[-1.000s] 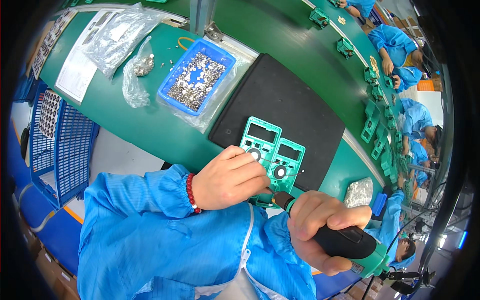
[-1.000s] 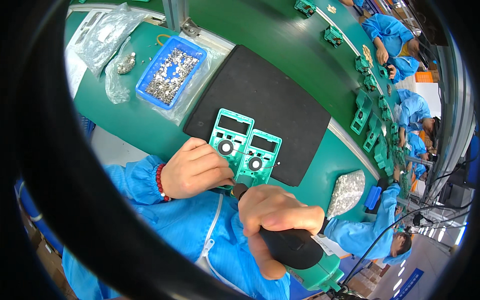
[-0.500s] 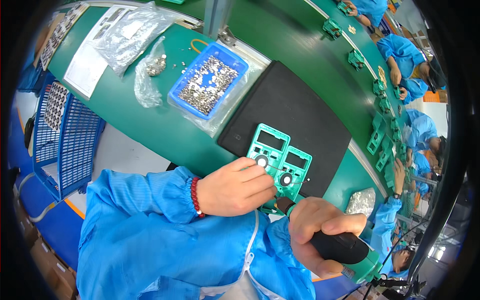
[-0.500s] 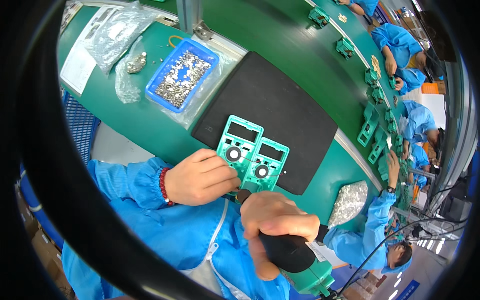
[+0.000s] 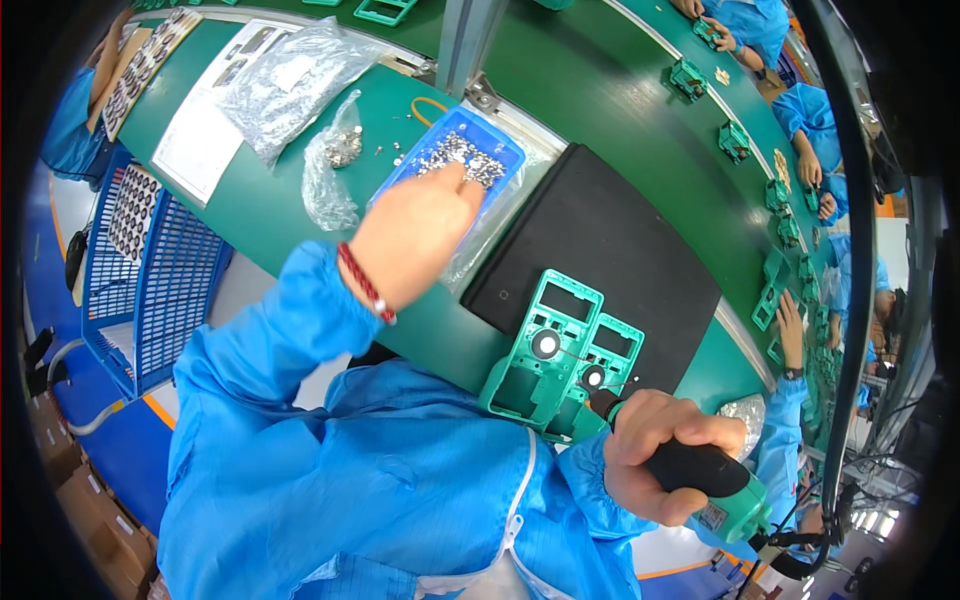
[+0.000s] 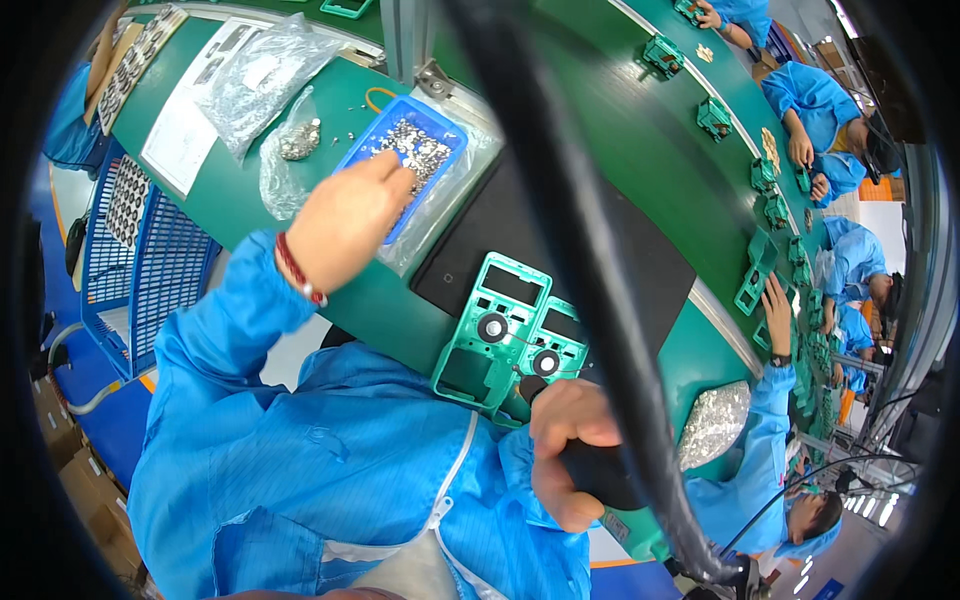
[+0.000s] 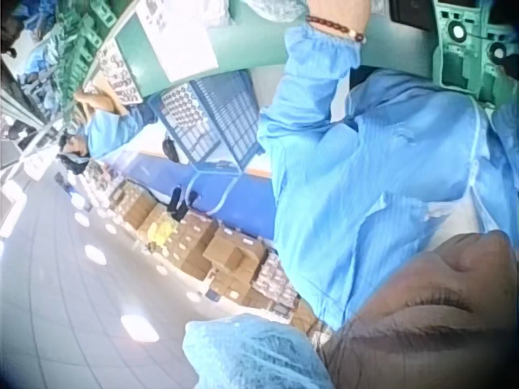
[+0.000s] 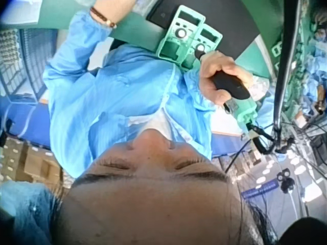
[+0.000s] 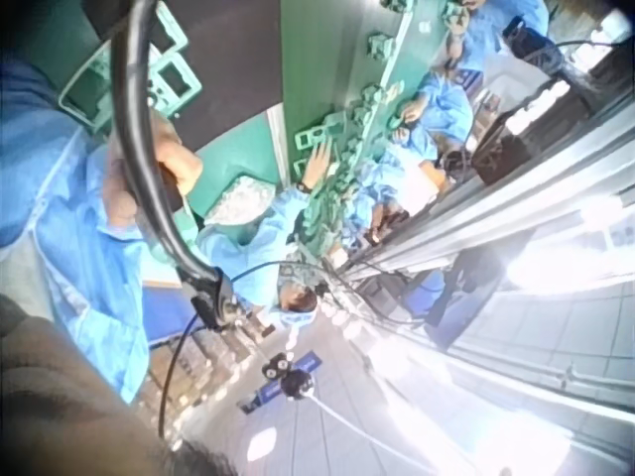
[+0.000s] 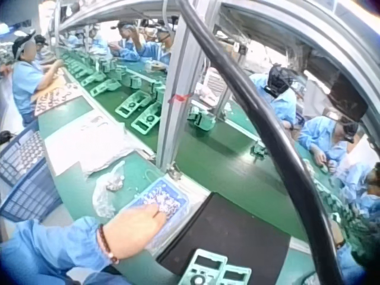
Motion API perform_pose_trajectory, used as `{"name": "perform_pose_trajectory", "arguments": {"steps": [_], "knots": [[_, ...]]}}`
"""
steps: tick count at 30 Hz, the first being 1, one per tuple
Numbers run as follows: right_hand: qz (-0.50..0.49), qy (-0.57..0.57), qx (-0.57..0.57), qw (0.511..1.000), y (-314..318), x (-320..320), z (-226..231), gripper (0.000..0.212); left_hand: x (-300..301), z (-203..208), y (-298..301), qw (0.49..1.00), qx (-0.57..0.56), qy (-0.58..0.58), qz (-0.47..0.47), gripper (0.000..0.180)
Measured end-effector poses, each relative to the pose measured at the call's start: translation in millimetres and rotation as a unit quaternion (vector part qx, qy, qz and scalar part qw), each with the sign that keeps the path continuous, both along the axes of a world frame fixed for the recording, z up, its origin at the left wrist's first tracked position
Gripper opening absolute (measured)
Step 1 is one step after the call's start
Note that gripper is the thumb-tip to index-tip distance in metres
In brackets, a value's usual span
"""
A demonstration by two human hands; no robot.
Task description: The person fastens electronic components into green plastic housings with screws using an electric screwdriver.
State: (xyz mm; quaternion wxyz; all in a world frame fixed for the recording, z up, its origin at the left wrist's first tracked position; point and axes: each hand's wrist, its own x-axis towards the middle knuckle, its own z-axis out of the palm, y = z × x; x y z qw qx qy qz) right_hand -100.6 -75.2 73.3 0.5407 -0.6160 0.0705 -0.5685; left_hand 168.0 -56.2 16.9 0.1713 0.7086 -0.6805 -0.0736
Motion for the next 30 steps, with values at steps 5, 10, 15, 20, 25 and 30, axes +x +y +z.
{"name": "perform_pose_trajectory", "arguments": {"steps": [5, 10, 15, 20, 25, 30], "knots": [[-0.074, -0.014, 0.008, 0.997, 4.5, 5.8, -14.5, 0.058, 20.7, -19.2, -21.9, 0.996, 0.064, -0.033, -0.046, 0.011], [-0.061, 0.058, 0.005, 0.996, -7.6, 1.1, -16.0, 0.057, 26.4, -42.7, -17.8, 0.997, -0.043, -0.025, -0.056, 0.012], [0.044, 0.046, -0.005, 0.998, -21.8, 1.8, -30.5, 0.057, 16.1, -43.1, -9.6, 0.991, -0.078, 0.11, 0.014, 0.006], [-0.094, 0.077, 0.005, 0.993, -8.5, -3.2, -38.4, 0.056, 1.9, -13.1, 8.8, 0.967, -0.165, 0.191, 0.046, 0.007], [-0.044, 0.051, -0.01, 0.998, -18.4, 12.9, -36.8, 0.056, -18.5, -9.3, 33.0, 0.954, -0.146, 0.262, 0.009, 0.014], [-0.04, 0.082, 0.018, 0.996, -21.7, 15.2, -43.1, 0.056, -37.7, -15.4, 45.3, 0.941, -0.138, 0.307, -0.012, 0.023]]}}
